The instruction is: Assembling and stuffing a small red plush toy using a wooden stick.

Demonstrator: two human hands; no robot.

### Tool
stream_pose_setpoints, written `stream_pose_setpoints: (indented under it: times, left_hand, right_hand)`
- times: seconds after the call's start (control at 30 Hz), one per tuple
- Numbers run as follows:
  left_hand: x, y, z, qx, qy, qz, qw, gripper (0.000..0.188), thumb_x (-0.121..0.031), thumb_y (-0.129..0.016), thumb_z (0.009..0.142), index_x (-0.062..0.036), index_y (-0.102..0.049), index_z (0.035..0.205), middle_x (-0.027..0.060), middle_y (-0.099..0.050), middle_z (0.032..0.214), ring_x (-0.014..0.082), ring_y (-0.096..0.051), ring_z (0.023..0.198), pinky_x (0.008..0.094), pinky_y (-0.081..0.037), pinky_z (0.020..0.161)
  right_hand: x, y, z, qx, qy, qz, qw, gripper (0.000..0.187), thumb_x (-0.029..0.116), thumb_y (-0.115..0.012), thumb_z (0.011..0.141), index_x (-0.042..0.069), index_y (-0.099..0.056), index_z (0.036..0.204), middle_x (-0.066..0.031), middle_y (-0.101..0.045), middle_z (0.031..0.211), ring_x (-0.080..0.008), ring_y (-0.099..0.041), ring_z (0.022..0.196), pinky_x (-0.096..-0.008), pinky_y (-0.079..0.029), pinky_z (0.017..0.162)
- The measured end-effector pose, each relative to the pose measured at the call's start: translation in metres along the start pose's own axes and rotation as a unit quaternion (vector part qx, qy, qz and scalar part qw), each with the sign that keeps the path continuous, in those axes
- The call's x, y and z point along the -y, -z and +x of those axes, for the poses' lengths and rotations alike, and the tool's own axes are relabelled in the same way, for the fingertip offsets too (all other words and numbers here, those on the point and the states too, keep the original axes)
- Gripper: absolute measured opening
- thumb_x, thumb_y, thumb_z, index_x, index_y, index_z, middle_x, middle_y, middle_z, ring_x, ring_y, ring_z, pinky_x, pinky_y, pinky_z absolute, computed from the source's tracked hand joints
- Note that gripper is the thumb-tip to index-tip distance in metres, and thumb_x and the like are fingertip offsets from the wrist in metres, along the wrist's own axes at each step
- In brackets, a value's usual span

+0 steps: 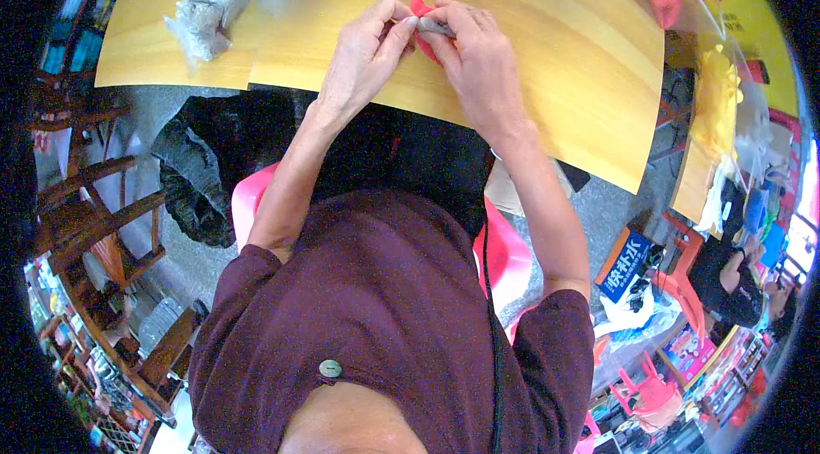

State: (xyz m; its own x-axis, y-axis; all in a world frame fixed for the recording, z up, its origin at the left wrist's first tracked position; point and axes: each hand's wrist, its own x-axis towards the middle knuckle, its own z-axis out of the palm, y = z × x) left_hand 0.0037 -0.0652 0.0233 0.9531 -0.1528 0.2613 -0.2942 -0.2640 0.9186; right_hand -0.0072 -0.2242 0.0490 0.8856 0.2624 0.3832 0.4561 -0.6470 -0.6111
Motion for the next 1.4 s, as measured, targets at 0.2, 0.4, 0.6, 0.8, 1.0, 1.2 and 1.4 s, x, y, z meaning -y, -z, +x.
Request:
stream_pose_setpoints:
  times: [0.2,0.4,0.6,0.8,1.0,1.2,1.4]
  left_hand:
    - [0.003,0.005,0.002,0.021,-0.034,0.034,0.999,0.013,-0.011,-0.054,0.094,0.0012,-0.056,0.090,0.0088,-0.059,0.074,0.0140,-0.057,0.067,0.0284,-0.047,0.061]
    - [-0.001,0.006,0.003,0.026,-0.031,0.044,0.998,0.013,-0.011,-0.055,0.093,0.0009,-0.056,0.089,0.0107,-0.058,0.074,0.0184,-0.059,0.067,0.0307,-0.047,0.061]
    - [-0.013,-0.002,-0.001,0.000,-0.126,0.214,0.969,0.012,-0.010,-0.055,0.091,0.0008,-0.054,0.088,0.0183,-0.058,0.077,0.0317,-0.059,0.068,0.0362,-0.048,0.062]
    - [-0.006,0.003,-0.001,0.005,-0.008,0.088,0.996,0.014,-0.012,-0.057,0.092,0.0007,-0.055,0.089,0.0161,-0.060,0.076,0.0263,-0.059,0.066,0.0348,-0.048,0.061]
    - [0.001,0.004,-0.002,0.007,0.005,0.039,0.999,0.013,-0.013,-0.057,0.092,0.0006,-0.055,0.091,0.0137,-0.060,0.075,0.0224,-0.059,0.064,0.0342,-0.047,0.058]
    - [-0.005,0.002,-0.006,-0.008,-0.101,0.163,0.981,0.013,-0.012,-0.058,0.092,0.0009,-0.057,0.092,0.0077,-0.059,0.074,0.0127,-0.057,0.065,0.0305,-0.046,0.058]
    - [-0.003,0.008,-0.011,0.027,0.111,-0.022,0.993,0.014,-0.014,-0.061,0.091,-0.0003,-0.059,0.092,0.0071,-0.060,0.075,0.0118,-0.056,0.066,0.0262,-0.045,0.060]
  right_hand:
    - [-0.002,-0.001,0.002,0.010,-0.059,0.062,0.996,0.019,0.016,-0.065,0.086,0.002,-0.062,0.098,-0.0150,-0.064,0.101,-0.0311,-0.061,0.091,-0.0382,-0.050,0.079]
    - [0.001,-0.001,0.005,0.017,-0.092,0.078,0.993,0.018,0.016,-0.065,0.085,0.002,-0.062,0.096,-0.0145,-0.064,0.094,-0.0309,-0.060,0.090,-0.0384,-0.049,0.077]
    - [0.010,-0.010,0.015,0.000,-0.083,-0.068,0.994,0.015,0.009,-0.066,0.079,0.002,-0.055,0.088,-0.0150,-0.060,0.089,-0.0338,-0.057,0.087,-0.0418,-0.047,0.077]
    - [0.005,-0.012,0.009,-0.024,-0.030,-0.034,0.999,0.019,0.009,-0.067,0.078,0.003,-0.055,0.092,-0.0157,-0.060,0.090,-0.0343,-0.056,0.088,-0.0414,-0.047,0.077]
    - [-0.001,-0.008,-0.011,-0.054,-0.017,0.029,0.998,0.024,0.013,-0.068,0.081,0.005,-0.063,0.103,-0.0128,-0.062,0.096,-0.0301,-0.058,0.088,-0.0369,-0.049,0.077]
    - [0.009,-0.003,-0.001,0.010,0.031,-0.169,0.985,0.021,0.013,-0.066,0.083,0.004,-0.065,0.102,-0.0121,-0.060,0.099,-0.0279,-0.058,0.089,-0.0347,-0.049,0.077]
    - [0.008,-0.005,-0.010,-0.083,-0.175,0.151,0.969,0.017,0.011,-0.070,0.080,0.002,-0.064,0.093,-0.0113,-0.058,0.086,-0.0227,-0.059,0.076,-0.0326,-0.049,0.068]
